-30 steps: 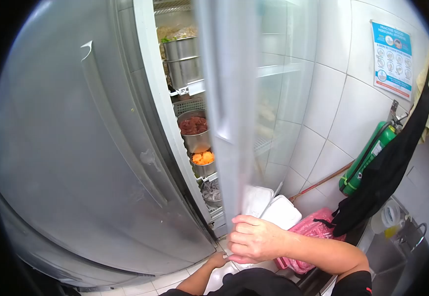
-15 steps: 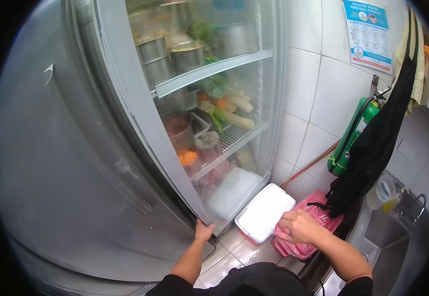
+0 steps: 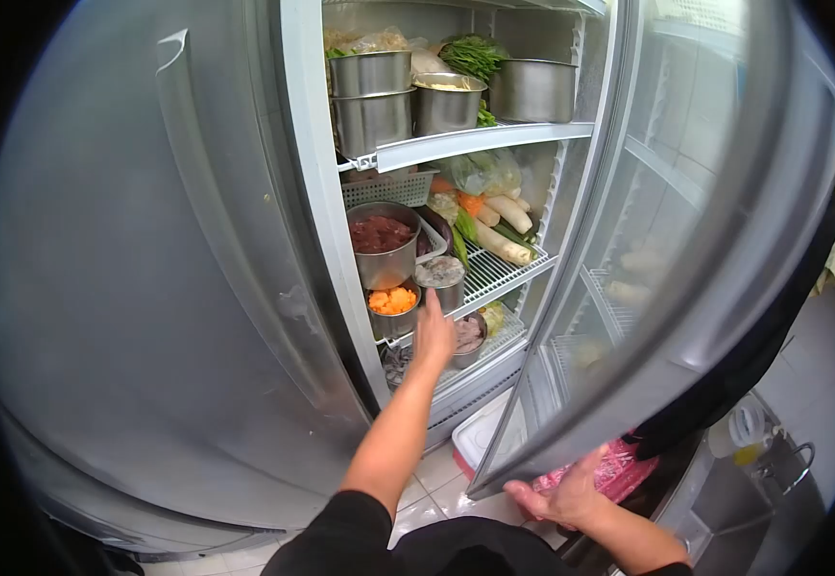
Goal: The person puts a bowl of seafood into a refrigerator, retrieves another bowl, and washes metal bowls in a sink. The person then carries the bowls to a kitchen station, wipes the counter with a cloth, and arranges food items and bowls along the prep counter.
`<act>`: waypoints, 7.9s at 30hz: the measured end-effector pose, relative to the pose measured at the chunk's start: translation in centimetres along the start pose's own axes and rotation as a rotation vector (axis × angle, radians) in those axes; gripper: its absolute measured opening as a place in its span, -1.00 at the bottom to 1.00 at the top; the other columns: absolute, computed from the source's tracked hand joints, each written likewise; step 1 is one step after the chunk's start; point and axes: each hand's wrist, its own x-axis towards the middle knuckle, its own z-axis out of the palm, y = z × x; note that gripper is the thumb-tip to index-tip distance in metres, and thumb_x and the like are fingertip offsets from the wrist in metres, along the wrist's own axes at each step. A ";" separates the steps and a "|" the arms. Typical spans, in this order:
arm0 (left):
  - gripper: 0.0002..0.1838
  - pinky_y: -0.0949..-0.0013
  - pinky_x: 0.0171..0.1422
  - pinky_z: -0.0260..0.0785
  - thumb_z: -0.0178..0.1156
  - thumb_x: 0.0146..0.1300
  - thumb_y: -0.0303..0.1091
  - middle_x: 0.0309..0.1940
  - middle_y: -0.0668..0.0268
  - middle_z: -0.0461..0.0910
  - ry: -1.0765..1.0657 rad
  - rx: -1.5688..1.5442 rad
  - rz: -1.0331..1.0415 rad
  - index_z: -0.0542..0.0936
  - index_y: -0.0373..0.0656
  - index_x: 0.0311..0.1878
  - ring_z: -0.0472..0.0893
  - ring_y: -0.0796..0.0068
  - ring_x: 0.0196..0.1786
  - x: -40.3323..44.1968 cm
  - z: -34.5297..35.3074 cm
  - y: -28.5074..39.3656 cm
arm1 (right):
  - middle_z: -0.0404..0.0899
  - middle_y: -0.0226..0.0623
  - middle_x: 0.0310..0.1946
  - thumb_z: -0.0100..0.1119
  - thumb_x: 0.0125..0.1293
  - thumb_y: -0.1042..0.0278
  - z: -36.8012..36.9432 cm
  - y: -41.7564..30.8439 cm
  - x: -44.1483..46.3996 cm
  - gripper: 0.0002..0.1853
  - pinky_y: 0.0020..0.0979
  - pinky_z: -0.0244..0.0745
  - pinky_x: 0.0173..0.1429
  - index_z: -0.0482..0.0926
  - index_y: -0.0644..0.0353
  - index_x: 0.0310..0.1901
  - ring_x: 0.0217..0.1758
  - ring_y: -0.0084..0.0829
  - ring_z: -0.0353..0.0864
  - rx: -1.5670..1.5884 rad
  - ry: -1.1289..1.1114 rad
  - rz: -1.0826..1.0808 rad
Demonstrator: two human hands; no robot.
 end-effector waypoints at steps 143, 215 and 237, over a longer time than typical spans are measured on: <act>-0.26 0.04 0.34 0.32 -0.26 0.42 0.30 0.35 0.23 0.37 -2.787 -0.831 -0.222 0.24 -0.01 0.46 0.41 0.19 0.34 -61.0 39.1 52.8 | 0.12 0.16 0.42 0.13 0.16 0.04 -39.0 17.8 -44.5 -0.36 0.09 -0.05 0.50 0.45 0.16 0.26 0.52 0.07 0.05 -1.142 0.410 1.680; -0.22 0.21 0.29 0.32 0.14 0.23 0.27 0.13 -0.08 0.55 -1.919 -0.482 0.794 0.46 -0.20 0.29 0.52 0.04 0.23 -53.0 38.5 54.9 | 0.47 -0.10 0.05 0.28 0.15 0.42 -35.4 21.0 -39.7 -0.74 -0.19 0.42 0.21 0.63 0.16 -0.08 0.15 -0.04 0.46 -0.989 1.240 1.443; -0.25 0.11 0.31 0.32 0.13 0.11 0.34 0.18 -0.13 0.46 -1.737 -0.065 1.087 0.48 0.14 0.31 0.49 -0.07 0.23 -48.7 33.8 55.6 | -0.23 0.11 0.53 -0.43 0.51 -0.17 -29.5 21.0 -38.5 -0.29 -0.15 -0.24 0.60 0.10 0.22 0.47 0.60 0.06 -0.26 -0.806 1.076 1.450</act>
